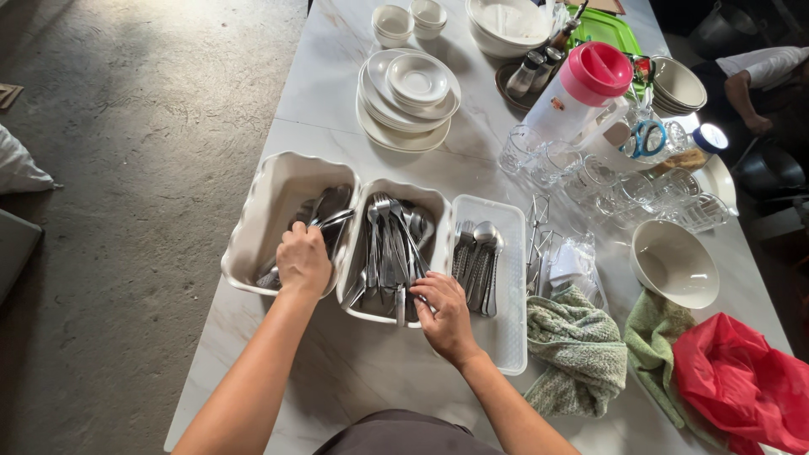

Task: The person sorts mixed cutlery into three white trays on a table, separating forks, spoons, and serving spoons by type. The person handles each utensil individually, placing them into the appropriate tray.

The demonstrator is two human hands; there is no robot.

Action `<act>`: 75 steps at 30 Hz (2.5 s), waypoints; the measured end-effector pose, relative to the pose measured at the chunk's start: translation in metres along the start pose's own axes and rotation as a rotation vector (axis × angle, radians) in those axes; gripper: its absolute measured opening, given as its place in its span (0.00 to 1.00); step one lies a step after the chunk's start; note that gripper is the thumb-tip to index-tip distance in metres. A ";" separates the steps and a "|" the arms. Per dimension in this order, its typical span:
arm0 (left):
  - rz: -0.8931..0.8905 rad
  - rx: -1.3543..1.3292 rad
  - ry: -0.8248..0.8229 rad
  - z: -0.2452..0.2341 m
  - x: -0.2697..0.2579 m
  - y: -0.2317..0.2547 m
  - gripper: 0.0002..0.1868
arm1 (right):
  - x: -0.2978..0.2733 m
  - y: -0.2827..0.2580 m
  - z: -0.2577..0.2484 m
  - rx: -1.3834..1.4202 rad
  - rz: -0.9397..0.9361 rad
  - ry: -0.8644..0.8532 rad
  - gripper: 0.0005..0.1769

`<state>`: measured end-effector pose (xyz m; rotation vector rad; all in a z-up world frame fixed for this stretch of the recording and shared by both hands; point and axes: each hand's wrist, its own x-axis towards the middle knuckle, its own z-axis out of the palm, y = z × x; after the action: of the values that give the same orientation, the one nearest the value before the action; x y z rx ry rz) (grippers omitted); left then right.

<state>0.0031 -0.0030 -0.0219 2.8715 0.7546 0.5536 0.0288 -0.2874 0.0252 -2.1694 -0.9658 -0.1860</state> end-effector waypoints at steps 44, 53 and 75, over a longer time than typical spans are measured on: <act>-0.363 -0.589 -0.004 -0.056 -0.022 0.014 0.13 | -0.003 0.005 -0.001 0.019 -0.015 -0.017 0.09; -0.314 -0.251 -0.261 -0.051 -0.031 -0.003 0.12 | -0.004 0.007 0.001 0.013 -0.014 -0.022 0.10; -0.500 -0.191 -0.333 0.035 0.029 -0.055 0.14 | 0.001 -0.002 -0.005 0.005 -0.009 -0.027 0.10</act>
<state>0.0152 0.0583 -0.0568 2.3766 1.2181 0.0741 0.0284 -0.2891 0.0302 -2.1682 -0.9906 -0.1593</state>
